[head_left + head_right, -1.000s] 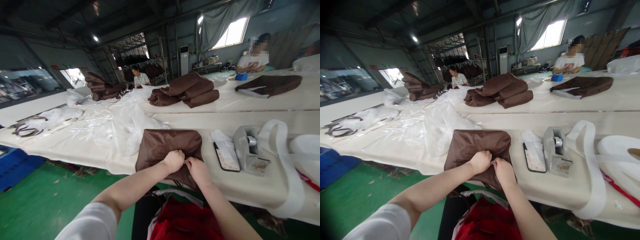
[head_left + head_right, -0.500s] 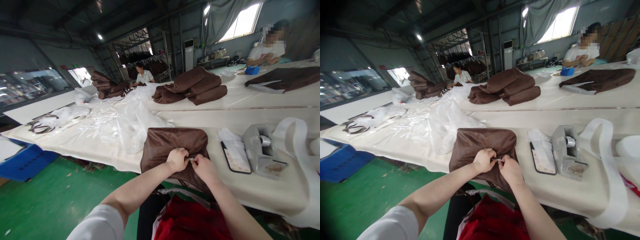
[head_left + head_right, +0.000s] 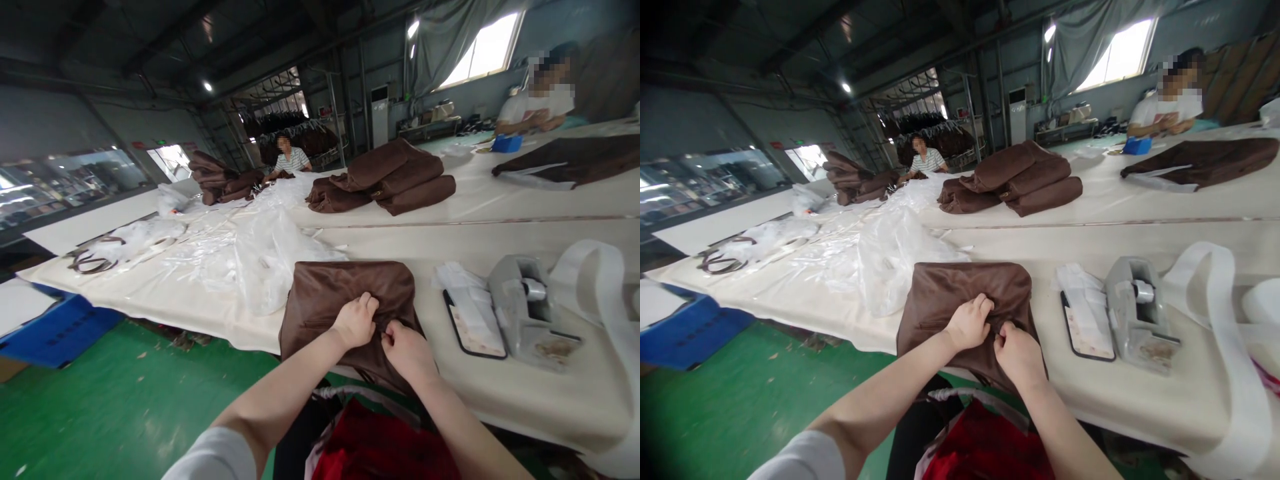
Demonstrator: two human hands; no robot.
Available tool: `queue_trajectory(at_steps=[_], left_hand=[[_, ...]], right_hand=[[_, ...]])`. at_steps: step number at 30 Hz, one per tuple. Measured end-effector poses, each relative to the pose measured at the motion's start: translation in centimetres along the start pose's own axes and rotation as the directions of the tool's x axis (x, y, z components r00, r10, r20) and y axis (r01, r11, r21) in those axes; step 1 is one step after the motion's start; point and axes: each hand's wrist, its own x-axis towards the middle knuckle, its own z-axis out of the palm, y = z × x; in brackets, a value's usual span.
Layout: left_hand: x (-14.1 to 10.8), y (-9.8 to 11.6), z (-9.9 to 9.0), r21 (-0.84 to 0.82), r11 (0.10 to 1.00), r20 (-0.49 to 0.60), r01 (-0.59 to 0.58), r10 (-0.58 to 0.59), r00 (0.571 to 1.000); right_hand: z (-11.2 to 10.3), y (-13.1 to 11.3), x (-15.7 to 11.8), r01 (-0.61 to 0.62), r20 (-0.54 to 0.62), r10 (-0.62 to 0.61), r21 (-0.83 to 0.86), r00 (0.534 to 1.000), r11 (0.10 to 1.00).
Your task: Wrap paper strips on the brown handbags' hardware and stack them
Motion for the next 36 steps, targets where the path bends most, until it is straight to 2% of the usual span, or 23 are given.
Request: queue_trajectory(at_steps=[2,4,6,9,12,14,17,19,21,24,28,31,36], left_hand=[[-0.3,-0.5,-0.4,0.017,0.998,0.019,-0.054,0.054,0.998],[-0.2,-0.5,-0.1,0.032,0.999,0.014,-0.028,0.028,1.0],[0.1,0.3,0.8,0.027,0.996,-0.01,0.081,-0.081,0.997],[0.9,2.1,1.9,-0.031,0.958,-0.044,0.284,-0.285,0.957],[0.8,2.9,1.5,-0.109,0.945,-0.051,0.309,-0.316,0.947],[-0.4,2.2,0.5,-0.16,0.963,-0.073,0.218,-0.232,0.97],[-3.8,-0.6,-0.9,-0.17,0.983,-0.21,0.072,-0.108,0.972],[-6.4,-2.7,-0.9,-0.118,0.987,-0.3,0.109,-0.14,0.944],[-8.4,-4.5,-0.1,-0.067,0.98,-0.324,0.189,-0.2,0.925],[-9.9,-5.9,1.3,-0.02,0.977,-0.307,0.213,-0.208,0.929],[-9.9,-6.1,2.1,-0.02,0.979,-0.311,0.203,-0.199,0.929],[-9.7,-6.1,2.1,-0.051,0.977,-0.311,0.205,-0.211,0.927],[-9.5,-6.3,2.4,-0.103,0.976,-0.282,0.193,-0.215,0.935]], right_hand=[[0.1,0.0,0.0,-0.005,-0.005,0.005,-0.006,1.0,1.0],[0.2,-0.1,-0.1,-0.011,-0.015,0.011,-0.017,1.0,1.0],[0.3,-0.3,-0.1,-0.014,-0.037,0.012,-0.032,0.999,0.999],[0.4,-0.4,-0.2,-0.025,-0.073,0.021,-0.062,0.997,0.998],[0.7,-0.1,-0.2,-0.007,-0.102,-0.001,-0.076,0.995,0.997],[0.9,0.3,-0.4,0.036,-0.128,-0.042,-0.053,0.991,0.998],[1.3,0.9,-0.6,0.137,-0.224,-0.124,0.045,0.967,0.989],[1.3,0.9,-0.7,0.256,-0.299,-0.224,0.072,0.928,0.964],[1.3,0.6,-0.5,0.387,-0.314,-0.369,-0.007,0.875,0.922],[1.1,-0.3,0.3,0.505,-0.187,-0.552,-0.247,0.813,0.827],[0.6,-1.5,1.4,0.547,0.04,-0.624,-0.525,0.781,0.651],[0.1,-2.0,1.9,0.586,0.146,-0.636,-0.58,0.758,0.565],[-1.0,-2.1,2.6,0.67,0.279,-0.646,-0.55,0.71,0.499]])
